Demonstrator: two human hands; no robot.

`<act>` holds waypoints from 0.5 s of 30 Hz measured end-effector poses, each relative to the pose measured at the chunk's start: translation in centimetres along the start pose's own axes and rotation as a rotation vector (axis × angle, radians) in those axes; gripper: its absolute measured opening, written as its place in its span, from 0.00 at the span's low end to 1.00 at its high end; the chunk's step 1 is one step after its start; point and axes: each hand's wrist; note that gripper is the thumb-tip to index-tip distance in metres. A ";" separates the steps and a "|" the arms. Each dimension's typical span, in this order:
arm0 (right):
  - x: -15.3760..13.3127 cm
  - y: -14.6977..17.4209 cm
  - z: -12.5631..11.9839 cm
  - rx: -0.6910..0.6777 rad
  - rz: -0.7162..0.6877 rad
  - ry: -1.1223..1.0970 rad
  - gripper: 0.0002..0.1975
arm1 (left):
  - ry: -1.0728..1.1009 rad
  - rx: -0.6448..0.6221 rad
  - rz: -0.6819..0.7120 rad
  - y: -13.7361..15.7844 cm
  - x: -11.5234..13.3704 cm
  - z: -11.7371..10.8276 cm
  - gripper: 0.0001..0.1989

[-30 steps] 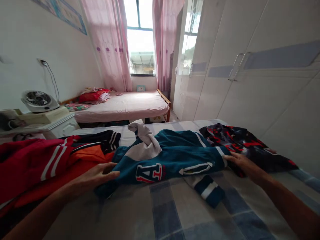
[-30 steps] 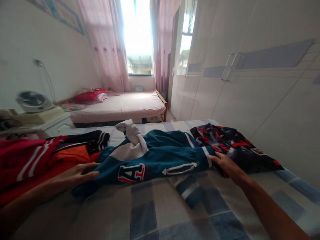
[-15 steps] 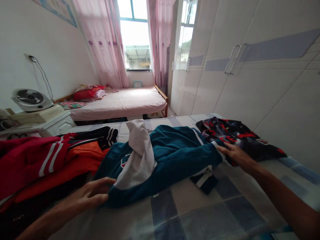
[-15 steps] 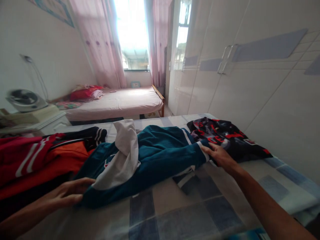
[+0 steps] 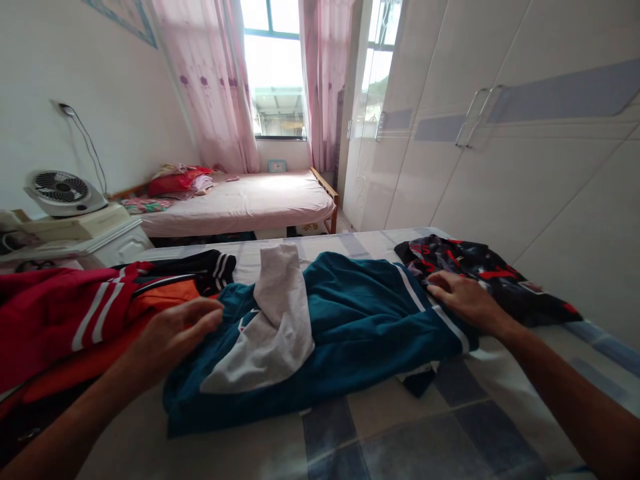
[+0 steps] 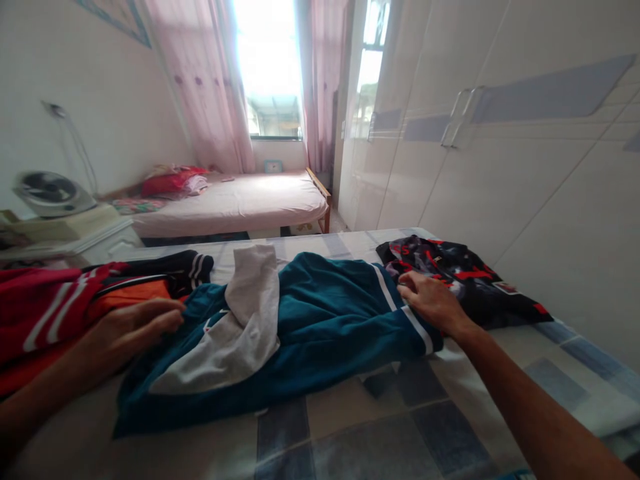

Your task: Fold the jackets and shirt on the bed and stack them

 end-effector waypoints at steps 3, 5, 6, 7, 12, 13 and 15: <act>-1.5 -5.3 1.2 -0.004 -0.106 -0.041 0.17 | -0.293 0.048 0.195 -6.5 0.3 1.2 0.23; -2.3 -8.9 2.3 -0.075 -0.118 -0.097 0.17 | -0.326 0.005 0.204 -10.3 0.0 2.4 0.25; -2.6 -10.4 2.8 -0.111 -0.112 -0.118 0.16 | -0.317 -0.037 0.200 -11.8 -0.1 3.1 0.25; -2.9 -11.6 3.3 -0.140 -0.106 -0.131 0.15 | -0.297 -0.084 0.198 -12.9 -0.2 3.8 0.24; -4.6 -13.3 4.8 -0.324 -0.095 -0.165 0.14 | -0.222 -0.268 0.215 -13.2 -0.4 5.9 0.22; -5.0 -13.1 4.9 -0.406 -0.102 -0.179 0.15 | -0.213 -0.298 0.225 -12.8 -0.3 6.1 0.21; -6.1 -12.8 5.1 -0.563 -0.127 -0.201 0.15 | -0.195 -0.355 0.250 -12.0 0.0 6.3 0.17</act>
Point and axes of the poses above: each hand's wrist, its own y-axis away from the middle knuckle, its own z-axis out of the palm, x = y × z, and after that the axes turned 4 degrees about -z, right-handed
